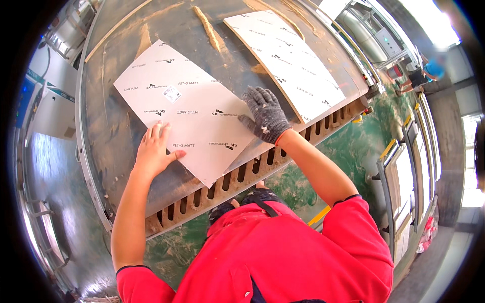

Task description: The person picks up white rectangular panels from a conveyor table, wipes their surfaces with gloved hands, and places them onto a stack. The person handles the panels one at a time, turning them over and moving them between the conveyor and a nearby stack.

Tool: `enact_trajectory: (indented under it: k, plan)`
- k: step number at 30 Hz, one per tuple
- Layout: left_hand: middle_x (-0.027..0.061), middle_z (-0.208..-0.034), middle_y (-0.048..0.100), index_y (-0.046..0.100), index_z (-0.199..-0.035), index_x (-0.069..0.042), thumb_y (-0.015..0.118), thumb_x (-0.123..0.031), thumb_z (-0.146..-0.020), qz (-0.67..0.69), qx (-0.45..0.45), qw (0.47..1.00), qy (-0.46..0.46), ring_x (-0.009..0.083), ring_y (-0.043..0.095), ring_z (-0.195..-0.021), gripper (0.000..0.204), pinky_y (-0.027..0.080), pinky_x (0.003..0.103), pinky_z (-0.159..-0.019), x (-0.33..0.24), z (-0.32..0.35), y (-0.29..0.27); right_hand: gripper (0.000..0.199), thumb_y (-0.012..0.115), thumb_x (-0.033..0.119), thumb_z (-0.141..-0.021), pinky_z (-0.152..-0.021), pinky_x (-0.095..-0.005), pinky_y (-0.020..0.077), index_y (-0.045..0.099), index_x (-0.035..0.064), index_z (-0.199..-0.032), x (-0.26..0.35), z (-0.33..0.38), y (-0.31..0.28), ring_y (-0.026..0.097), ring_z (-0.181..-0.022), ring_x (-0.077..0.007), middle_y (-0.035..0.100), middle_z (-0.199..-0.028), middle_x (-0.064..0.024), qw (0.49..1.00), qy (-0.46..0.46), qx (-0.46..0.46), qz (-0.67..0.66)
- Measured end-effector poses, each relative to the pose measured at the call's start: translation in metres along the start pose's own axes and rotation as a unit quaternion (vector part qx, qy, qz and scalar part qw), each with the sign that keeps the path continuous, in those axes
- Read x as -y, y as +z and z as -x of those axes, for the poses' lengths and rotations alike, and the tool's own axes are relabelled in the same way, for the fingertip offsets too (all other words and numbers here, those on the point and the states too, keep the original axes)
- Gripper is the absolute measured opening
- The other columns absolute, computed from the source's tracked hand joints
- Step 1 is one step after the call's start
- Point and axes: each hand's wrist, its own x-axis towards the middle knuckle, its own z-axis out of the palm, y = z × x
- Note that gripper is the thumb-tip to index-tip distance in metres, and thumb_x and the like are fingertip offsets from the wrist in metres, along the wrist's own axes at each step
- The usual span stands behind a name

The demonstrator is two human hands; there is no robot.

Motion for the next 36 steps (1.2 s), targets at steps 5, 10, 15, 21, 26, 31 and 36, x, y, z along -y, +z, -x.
enact_trajectory:
  k: [5,10,15,21,26,31,36]
  plan:
    - [0.0196,-0.154,0.036,0.04,-0.148,-0.005,0.068,-0.064,-0.082,0.009,-0.003,1.0,0.0,0.0348,0.034,-0.142,0.093,0.029,0.044,-0.119,-0.003,0.001,-0.002,0.078,0.049,0.054,-0.097,-0.123,-0.0475,0.0181,0.046,-0.0101,-0.141,0.014,0.021,-0.018,0.03,-0.145,-0.0383,0.042,-0.149,-0.0249,0.998,-0.044,0.021,0.041]
    - [0.0194,-0.154,0.036,0.04,-0.147,-0.004,0.068,-0.063,-0.082,0.017,-0.013,1.0,-0.004,0.035,0.035,-0.141,0.092,0.029,0.044,-0.118,-0.001,0.004,0.004,0.054,0.063,0.037,-0.091,-0.117,-0.0503,0.0285,0.059,-0.0057,-0.125,0.007,0.095,-0.05,0.04,-0.138,-0.0382,0.05,-0.144,-0.0225,0.997,-0.054,0.036,0.033]
    - [0.0194,-0.154,0.036,0.039,-0.148,-0.004,0.067,-0.064,-0.083,0.007,-0.014,1.0,0.002,0.0353,0.035,-0.141,0.093,0.029,0.044,-0.118,0.002,0.001,0.006,0.049,0.064,0.028,-0.088,-0.114,-0.0506,0.0334,0.058,-0.002,-0.127,-0.007,0.095,-0.054,0.046,-0.132,-0.0418,0.049,-0.144,-0.0209,0.995,-0.006,-0.095,0.025]
    - [0.0204,-0.155,0.034,0.037,-0.15,-0.006,0.066,-0.065,-0.083,0.015,-0.008,1.0,-0.007,0.0373,0.034,-0.142,0.094,0.029,0.045,-0.119,0.003,0.003,0.007,0.053,0.056,0.037,-0.094,-0.117,-0.0514,0.0254,0.059,-0.0053,-0.126,0.003,0.052,-0.008,0.041,-0.135,-0.0376,0.052,-0.136,-0.0223,0.997,-0.003,-0.065,0.037]
    - [0.0198,-0.156,0.032,0.036,-0.15,-0.007,0.066,-0.064,-0.084,0.036,-0.012,0.999,-0.01,0.0378,0.033,-0.141,0.093,0.03,0.047,-0.118,0.004,0.004,0.012,0.037,0.061,0.024,-0.089,-0.112,-0.0516,0.0342,0.064,-0.0002,-0.117,0.007,0.09,-0.025,0.049,-0.126,-0.0389,0.059,-0.127,-0.0196,0.995,-0.042,-0.093,0.021]
    - [0.0205,-0.157,0.031,0.034,-0.151,-0.007,0.063,-0.066,-0.086,0.025,0.002,1.0,-0.015,0.0382,0.031,-0.144,0.092,0.027,0.045,-0.12,0.002,0.006,0.009,0.039,0.062,0.023,-0.089,-0.104,-0.0488,0.042,0.063,0.0045,-0.123,-0.017,0.063,-0.029,0.056,-0.117,-0.0375,0.061,-0.123,-0.019,1.0,0.012,0.006,-0.008]
    - [0.0191,-0.157,0.029,0.032,-0.152,-0.009,0.063,-0.065,-0.086,0.019,0.005,1.0,-0.013,0.0375,0.03,-0.144,0.092,0.027,0.046,-0.12,0.0,0.006,0.007,0.026,0.064,0.019,-0.086,-0.09,-0.0438,0.0519,0.071,0.0086,-0.109,-0.028,0.009,-0.03,0.066,-0.102,-0.0357,0.069,-0.104,-0.0183,0.972,-0.046,0.212,0.091]
